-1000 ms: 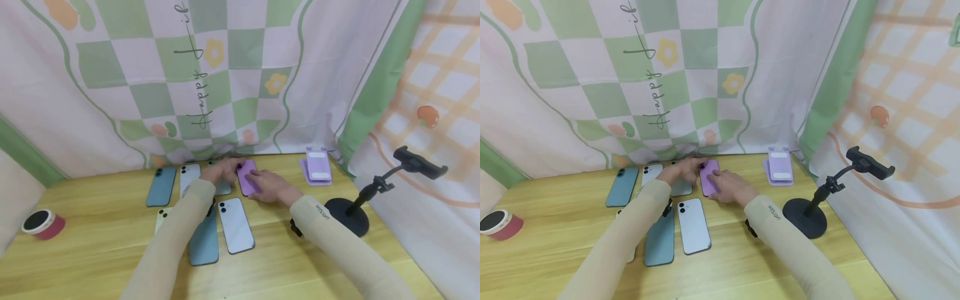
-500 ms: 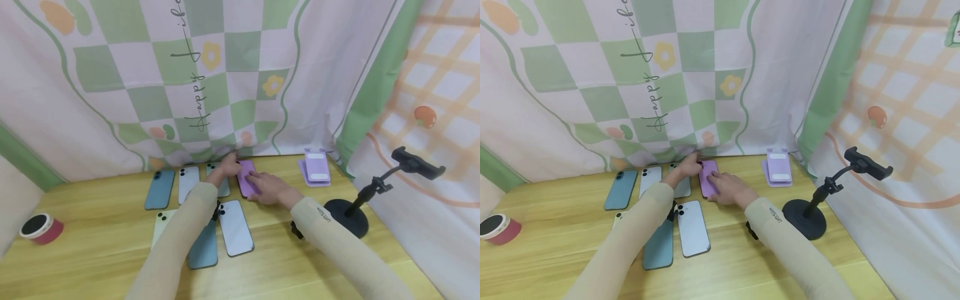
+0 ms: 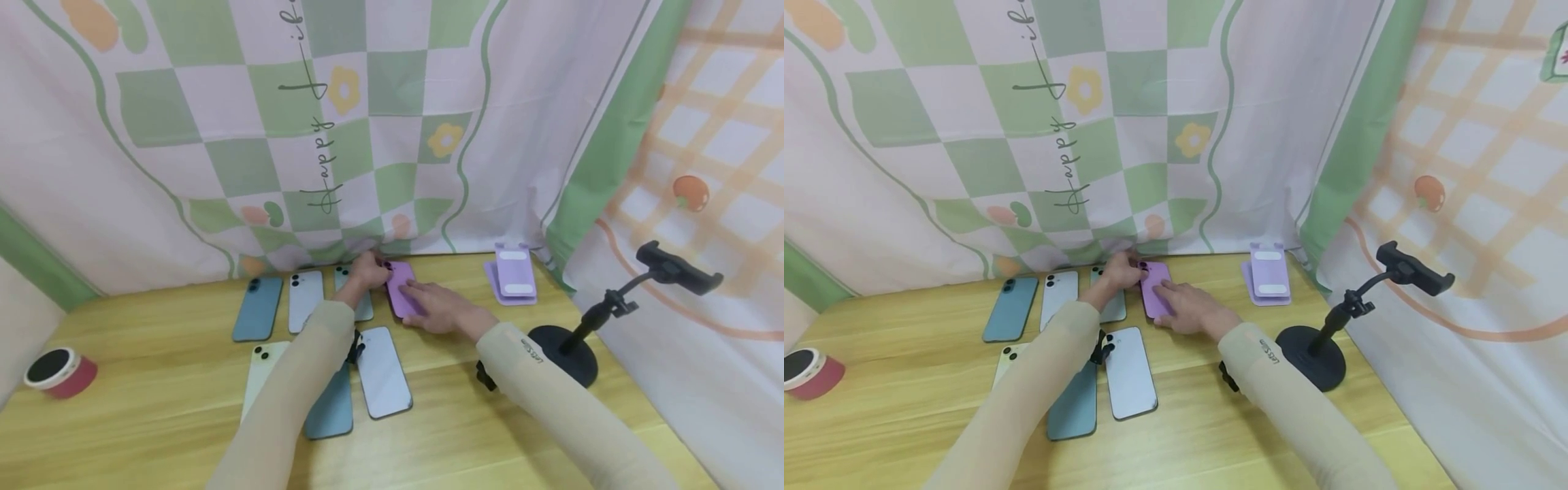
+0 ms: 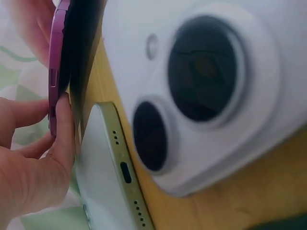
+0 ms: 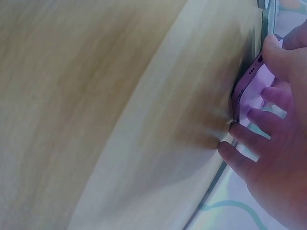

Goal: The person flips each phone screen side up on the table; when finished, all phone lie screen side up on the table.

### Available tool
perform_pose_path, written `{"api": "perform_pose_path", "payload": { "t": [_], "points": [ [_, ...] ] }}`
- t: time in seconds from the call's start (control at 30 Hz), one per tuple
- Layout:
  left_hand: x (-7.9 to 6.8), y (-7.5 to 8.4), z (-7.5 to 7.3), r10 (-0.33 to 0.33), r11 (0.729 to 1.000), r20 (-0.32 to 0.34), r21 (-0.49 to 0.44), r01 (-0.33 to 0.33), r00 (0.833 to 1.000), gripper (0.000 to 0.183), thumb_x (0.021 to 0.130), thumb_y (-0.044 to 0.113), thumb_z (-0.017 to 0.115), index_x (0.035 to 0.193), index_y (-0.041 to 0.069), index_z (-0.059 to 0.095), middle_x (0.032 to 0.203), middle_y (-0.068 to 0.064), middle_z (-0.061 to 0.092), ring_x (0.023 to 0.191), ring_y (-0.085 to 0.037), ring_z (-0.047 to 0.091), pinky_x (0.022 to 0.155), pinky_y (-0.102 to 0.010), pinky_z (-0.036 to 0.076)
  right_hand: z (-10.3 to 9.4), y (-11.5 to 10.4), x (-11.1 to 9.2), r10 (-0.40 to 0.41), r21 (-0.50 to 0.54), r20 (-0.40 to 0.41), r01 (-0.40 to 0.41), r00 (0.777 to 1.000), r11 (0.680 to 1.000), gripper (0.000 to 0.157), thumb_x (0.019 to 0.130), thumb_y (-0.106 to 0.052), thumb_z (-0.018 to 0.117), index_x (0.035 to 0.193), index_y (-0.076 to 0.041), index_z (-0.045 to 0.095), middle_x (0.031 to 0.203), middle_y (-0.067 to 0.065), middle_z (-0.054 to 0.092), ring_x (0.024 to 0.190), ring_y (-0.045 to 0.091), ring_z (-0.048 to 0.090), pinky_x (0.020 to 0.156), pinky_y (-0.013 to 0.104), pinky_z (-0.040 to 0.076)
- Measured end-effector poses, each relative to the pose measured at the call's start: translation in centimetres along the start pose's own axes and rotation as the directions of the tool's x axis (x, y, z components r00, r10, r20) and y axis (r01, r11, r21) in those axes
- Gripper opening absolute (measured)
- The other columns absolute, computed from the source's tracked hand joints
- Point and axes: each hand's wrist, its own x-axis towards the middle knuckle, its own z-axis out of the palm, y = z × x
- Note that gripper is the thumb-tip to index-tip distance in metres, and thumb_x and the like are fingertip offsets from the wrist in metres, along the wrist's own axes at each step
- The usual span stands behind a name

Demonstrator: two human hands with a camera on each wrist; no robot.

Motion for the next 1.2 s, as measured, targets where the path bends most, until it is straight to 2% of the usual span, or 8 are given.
{"api": "perform_pose_path", "payload": {
  "t": [0.3, 0.5, 0.57, 0.7, 0.83, 0.97, 1.1, 1.2],
  "points": [
    [-0.5, 0.5, 0.0, 0.031, 1.0, -0.025, -0.007, -0.031, 0.999, 0.045, 0.088, 0.006, 0.068, 0.133, 0.0, 0.063, 0.126, -0.02, 0.068, 0.107, -0.033, 0.069, 0.084, -0.036, 0.063, -0.4, 0.5, -0.1, -0.021, 0.075, -0.051, 0.025, 0.998, 0.997, 0.072, 0.103, -0.042, 0.06, 0.16, -0.005, 0.036, 0.164, 0.022, 0.041, 0.151, 0.041, 0.043, 0.126, 0.054, 0.034],
    [-0.4, 1.9, -0.8, 0.061, 0.998, -0.096, 0.038, -0.057, 0.994, 0.003, 0.08, 0.0, 0.065, 0.081, 0.003, 0.063, 0.075, -0.005, 0.059, 0.063, -0.019, 0.057, 0.049, -0.023, 0.049, -1.7, 0.8, -0.4, 0.022, 0.185, -0.166, 0.009, 0.986, 0.983, 0.062, 0.105, -0.039, 0.056, 0.153, 0.0, 0.047, 0.15, 0.025, 0.057, 0.137, 0.044, 0.058, 0.118, 0.056, 0.045],
    [-0.4, 2.5, -1.1, 0.052, 0.995, -0.099, 0.089, -0.043, 0.994, 0.017, 0.08, 0.002, 0.065, 0.07, 0.008, 0.054, 0.066, 0.0, 0.051, 0.057, -0.016, 0.05, 0.046, -0.022, 0.043, -2.2, 0.8, -0.4, 0.039, 0.214, -0.2, 0.005, 0.979, 0.977, 0.06, 0.106, -0.037, 0.055, 0.152, 0.001, 0.048, 0.15, 0.026, 0.057, 0.135, 0.045, 0.059, 0.116, 0.057, 0.047],
    [-0.7, 3.9, -1.4, 0.021, 0.989, -0.116, 0.148, -0.004, 0.993, 0.016, 0.082, 0.005, 0.069, 0.078, 0.01, 0.054, 0.077, -0.003, 0.058, 0.065, -0.019, 0.058, 0.052, -0.025, 0.048, -3.1, 0.2, -0.4, 0.072, 0.28, -0.231, -0.005, 0.97, 0.96, 0.056, 0.105, -0.03, 0.057, 0.15, 0.002, 0.049, 0.152, 0.026, 0.055, 0.137, 0.044, 0.058, 0.116, 0.055, 0.047],
    [-1.0, 5.1, -1.4, 0.017, 0.966, -0.155, 0.258, 0.024, 0.988, 0.027, 0.082, 0.012, 0.073, 0.108, 0.006, 0.068, 0.107, -0.01, 0.069, 0.091, -0.026, 0.066, 0.072, -0.032, 0.058, -3.8, -1.0, -0.7, 0.128, 0.359, -0.209, -0.045, 0.969, 0.932, 0.054, 0.103, -0.025, 0.059, 0.149, 0.001, 0.05, 0.153, 0.024, 0.055, 0.137, 0.041, 0.059, 0.116, 0.052, 0.048],
    [-1.1, 5.9, -1.0, 0.026, 0.923, -0.164, 0.384, 0.039, 0.986, 0.045, 0.082, 0.018, 0.074, 0.126, 0.011, 0.07, 0.123, -0.011, 0.07, 0.107, -0.028, 0.064, 0.095, -0.038, 0.055, -4.2, -2.3, -1.0, 0.231, 0.538, -0.148, -0.118, 0.962, 0.835, 0.055, 0.101, -0.022, 0.062, 0.15, -0.001, 0.05, 0.15, 0.024, 0.058, 0.127, 0.038, 0.068, 0.104, 0.046, 0.058],
    [-1.3, 6.3, -0.3, 0.027, 0.919, -0.18, 0.392, 0.046, 0.983, 0.033, 0.08, 0.015, 0.074, 0.113, 0.012, 0.073, 0.116, -0.011, 0.07, 0.105, -0.028, 0.064, 0.094, -0.038, 0.056, -4.3, -3.1, -1.2, 0.332, 0.689, -0.092, -0.181, 0.939, 0.702, 0.053, 0.1, -0.02, 0.065, 0.148, -0.001, 0.054, 0.145, 0.025, 0.062, 0.111, 0.035, 0.076, 0.091, 0.039, 0.064],
    [-1.5, 6.5, 0.2, 0.022, 0.936, -0.197, 0.35, 0.049, 0.98, 0.025, 0.08, 0.012, 0.073, 0.104, 0.009, 0.072, 0.113, -0.012, 0.07, 0.104, -0.029, 0.065, 0.091, -0.038, 0.058, -4.1, -3.3, -1.2, 0.381, 0.693, -0.115, -0.201, 0.917, 0.693, 0.048, 0.098, -0.022, 0.069, 0.14, 0.0, 0.062, 0.142, 0.023, 0.065, 0.103, 0.029, 0.079, 0.087, 0.033, 0.064]
  ]
}}
